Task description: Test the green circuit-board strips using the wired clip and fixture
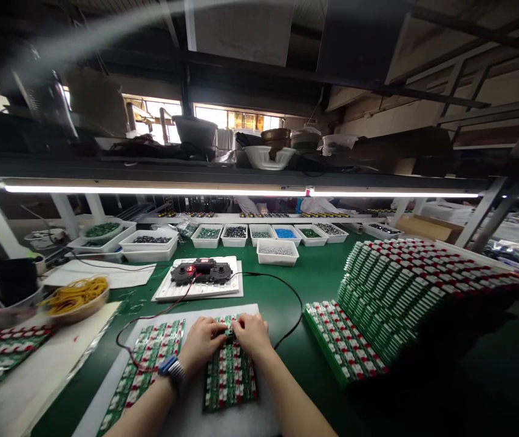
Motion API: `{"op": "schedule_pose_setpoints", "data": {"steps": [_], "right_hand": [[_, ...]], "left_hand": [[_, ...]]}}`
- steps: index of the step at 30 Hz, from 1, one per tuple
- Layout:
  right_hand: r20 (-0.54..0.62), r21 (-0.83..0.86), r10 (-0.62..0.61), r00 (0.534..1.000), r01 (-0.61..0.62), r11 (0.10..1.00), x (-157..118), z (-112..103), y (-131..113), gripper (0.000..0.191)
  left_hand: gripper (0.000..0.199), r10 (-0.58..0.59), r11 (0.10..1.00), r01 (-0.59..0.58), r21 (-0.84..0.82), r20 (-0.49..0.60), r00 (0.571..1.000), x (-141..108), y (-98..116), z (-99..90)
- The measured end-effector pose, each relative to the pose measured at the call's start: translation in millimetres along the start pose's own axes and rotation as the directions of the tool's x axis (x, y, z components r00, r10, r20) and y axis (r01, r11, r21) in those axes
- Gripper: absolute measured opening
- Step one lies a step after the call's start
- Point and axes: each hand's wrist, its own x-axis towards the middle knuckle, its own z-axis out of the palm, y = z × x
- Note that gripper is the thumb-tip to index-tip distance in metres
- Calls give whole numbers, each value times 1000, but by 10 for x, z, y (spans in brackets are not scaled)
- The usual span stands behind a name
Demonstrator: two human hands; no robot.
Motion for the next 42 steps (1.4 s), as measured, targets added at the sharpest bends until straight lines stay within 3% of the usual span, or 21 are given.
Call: {"op": "schedule_pose_setpoints", "data": {"steps": [13, 30, 42], "right_hand": [[-142, 46, -38, 989, 45, 998, -69, 165, 62, 27], [-184, 28, -76, 980, 82, 996, -94, 183, 75, 25], [-139, 43, -74, 988, 81, 996, -111, 86, 53, 24]], "left_hand": [[24, -12, 1000, 11, -24, -28, 1000, 15, -16, 46], [23, -2, 999, 0, -34, -47, 999, 8, -43, 77], [24, -5, 1000, 4, -29, -22, 1000, -7, -20, 47]]}}
